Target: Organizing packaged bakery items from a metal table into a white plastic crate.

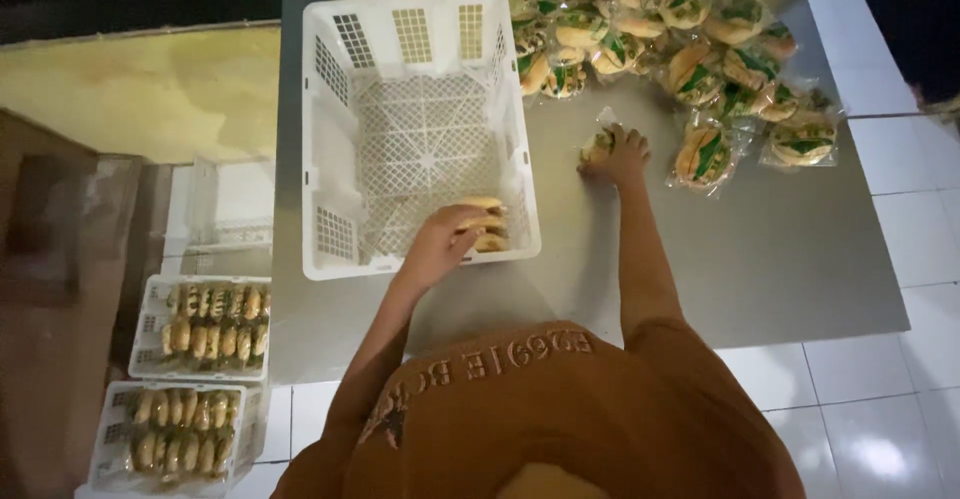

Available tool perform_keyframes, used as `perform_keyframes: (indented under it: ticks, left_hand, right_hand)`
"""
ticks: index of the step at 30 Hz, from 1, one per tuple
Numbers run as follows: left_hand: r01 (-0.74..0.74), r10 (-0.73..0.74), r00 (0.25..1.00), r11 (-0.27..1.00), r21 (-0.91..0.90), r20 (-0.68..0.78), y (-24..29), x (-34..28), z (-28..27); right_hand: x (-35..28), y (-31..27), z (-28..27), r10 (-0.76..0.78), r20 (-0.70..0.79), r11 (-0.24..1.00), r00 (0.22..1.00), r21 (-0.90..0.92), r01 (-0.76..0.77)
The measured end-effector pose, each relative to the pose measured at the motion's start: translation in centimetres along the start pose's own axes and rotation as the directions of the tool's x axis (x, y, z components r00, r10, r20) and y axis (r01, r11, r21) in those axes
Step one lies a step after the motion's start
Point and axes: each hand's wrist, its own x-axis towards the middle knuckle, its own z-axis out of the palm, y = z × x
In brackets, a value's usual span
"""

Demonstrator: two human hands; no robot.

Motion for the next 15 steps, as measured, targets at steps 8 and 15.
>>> perform_keyframes:
  ticks: [8,15]
  left_hand:
    - [0.026,-0.028,0.999,0.993,-0.118,-0.019,0.4,0.6,2.8]
    - [0.041,-0.039,0.999,0.961,-0.274,0.013,1.2,1.0,4.7]
  right_hand:
    - [-1.3,-5.9,-0.3,0.132,-0.107,0.985,0.986,0.124,-0.118]
    - [-8.5,-11.2,-9.9,0.426,0.071,0.173,0.902,0.972,-0.159]
